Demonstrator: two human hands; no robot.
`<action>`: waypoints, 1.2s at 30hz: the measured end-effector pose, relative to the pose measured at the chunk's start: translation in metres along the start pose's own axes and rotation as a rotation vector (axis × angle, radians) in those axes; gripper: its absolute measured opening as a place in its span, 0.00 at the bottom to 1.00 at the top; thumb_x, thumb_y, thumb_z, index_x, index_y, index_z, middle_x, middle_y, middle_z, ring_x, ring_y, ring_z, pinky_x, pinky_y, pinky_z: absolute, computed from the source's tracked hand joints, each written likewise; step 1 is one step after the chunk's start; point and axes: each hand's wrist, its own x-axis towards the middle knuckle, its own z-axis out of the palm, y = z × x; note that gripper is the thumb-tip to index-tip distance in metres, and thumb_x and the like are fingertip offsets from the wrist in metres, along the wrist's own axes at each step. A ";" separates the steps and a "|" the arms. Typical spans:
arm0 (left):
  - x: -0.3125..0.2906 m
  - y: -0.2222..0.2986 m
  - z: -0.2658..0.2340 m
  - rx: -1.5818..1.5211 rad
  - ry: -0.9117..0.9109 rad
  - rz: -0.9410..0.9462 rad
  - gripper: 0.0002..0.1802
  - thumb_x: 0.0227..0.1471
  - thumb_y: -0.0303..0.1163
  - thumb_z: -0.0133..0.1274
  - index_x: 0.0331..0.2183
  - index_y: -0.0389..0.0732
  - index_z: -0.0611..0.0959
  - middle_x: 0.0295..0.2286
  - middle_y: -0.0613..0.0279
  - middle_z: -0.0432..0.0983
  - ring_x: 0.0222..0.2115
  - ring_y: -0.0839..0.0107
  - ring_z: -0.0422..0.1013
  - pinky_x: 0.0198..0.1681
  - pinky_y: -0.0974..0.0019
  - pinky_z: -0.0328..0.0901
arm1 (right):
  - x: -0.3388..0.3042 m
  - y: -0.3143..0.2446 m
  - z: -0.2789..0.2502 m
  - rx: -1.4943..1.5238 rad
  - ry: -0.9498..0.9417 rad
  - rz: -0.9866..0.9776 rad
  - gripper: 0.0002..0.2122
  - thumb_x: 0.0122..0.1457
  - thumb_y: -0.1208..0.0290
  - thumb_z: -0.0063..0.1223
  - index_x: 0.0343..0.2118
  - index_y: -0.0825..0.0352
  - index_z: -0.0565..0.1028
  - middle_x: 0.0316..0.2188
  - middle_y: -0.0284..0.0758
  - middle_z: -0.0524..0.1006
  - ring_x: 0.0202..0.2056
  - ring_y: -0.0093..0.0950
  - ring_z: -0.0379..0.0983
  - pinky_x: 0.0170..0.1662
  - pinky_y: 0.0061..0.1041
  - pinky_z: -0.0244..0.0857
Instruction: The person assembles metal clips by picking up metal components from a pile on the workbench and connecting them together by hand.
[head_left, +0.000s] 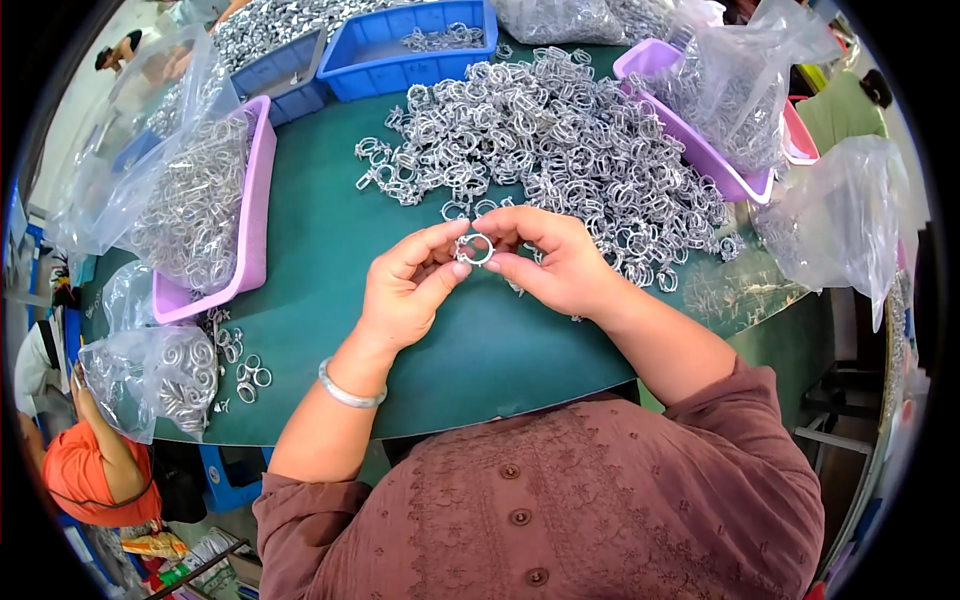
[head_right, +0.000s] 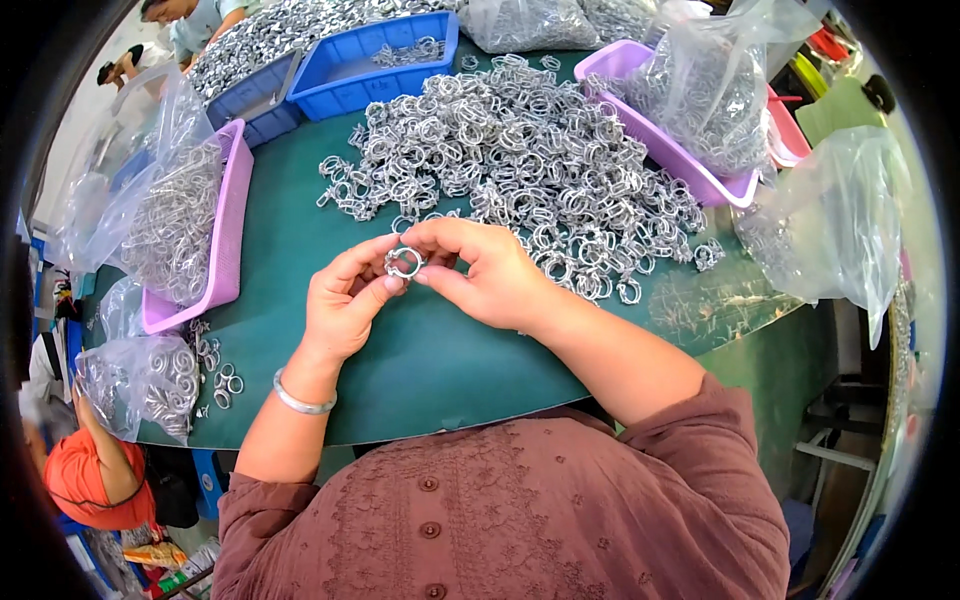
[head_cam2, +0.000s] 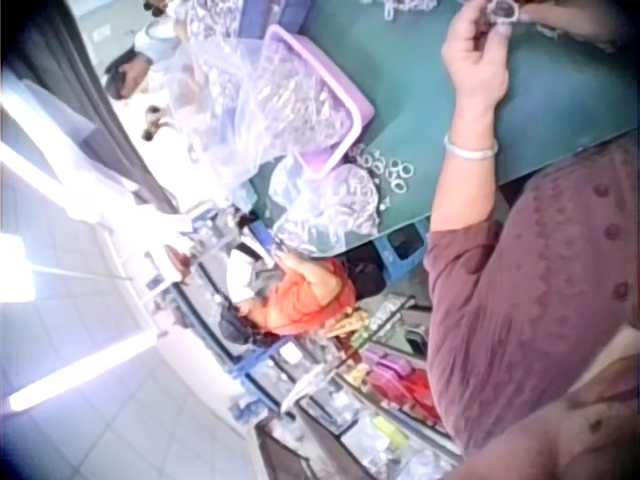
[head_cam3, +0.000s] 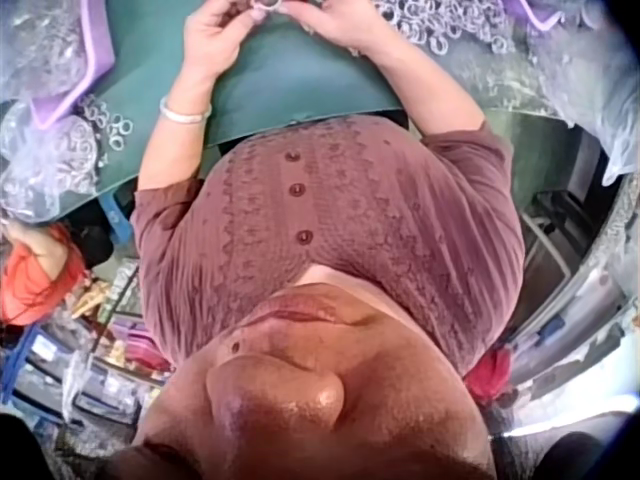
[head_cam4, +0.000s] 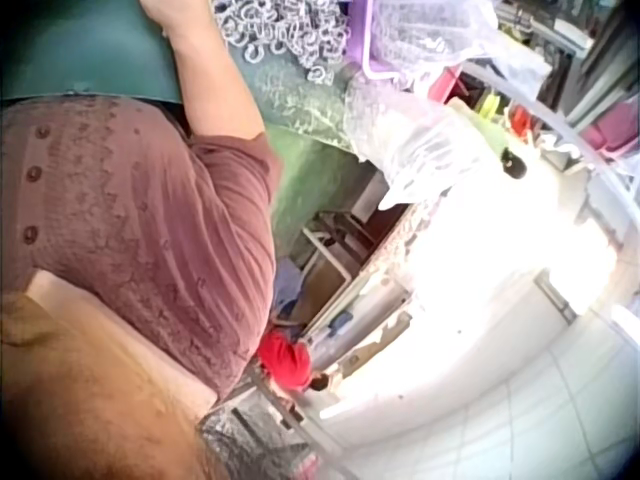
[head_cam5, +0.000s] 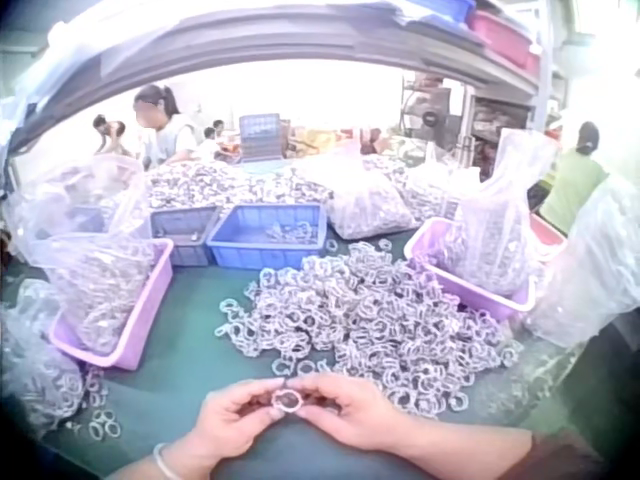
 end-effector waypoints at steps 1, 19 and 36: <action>0.000 0.000 0.000 -0.013 0.002 -0.008 0.21 0.49 0.16 0.48 0.47 0.36 0.71 0.37 0.60 0.74 0.37 0.75 0.70 0.39 0.73 0.67 | 0.000 0.000 0.000 0.000 -0.001 0.001 0.14 0.48 0.82 0.54 0.41 0.70 0.72 0.32 0.34 0.75 0.29 0.21 0.72 0.34 0.20 0.67; 0.000 0.002 -0.003 -0.064 -0.017 -0.073 0.22 0.48 0.15 0.48 0.47 0.36 0.71 0.38 0.57 0.74 0.38 0.73 0.70 0.42 0.71 0.66 | 0.000 -0.002 0.000 -0.015 -0.008 0.044 0.14 0.49 0.81 0.53 0.41 0.70 0.71 0.32 0.35 0.75 0.31 0.22 0.73 0.35 0.21 0.67; 0.001 0.006 -0.002 -0.073 0.016 -0.148 0.16 0.50 0.20 0.50 0.43 0.34 0.72 0.36 0.60 0.74 0.37 0.75 0.70 0.40 0.72 0.66 | 0.000 -0.003 0.001 -0.011 -0.002 0.024 0.13 0.49 0.82 0.53 0.39 0.71 0.72 0.31 0.35 0.75 0.31 0.22 0.74 0.33 0.20 0.66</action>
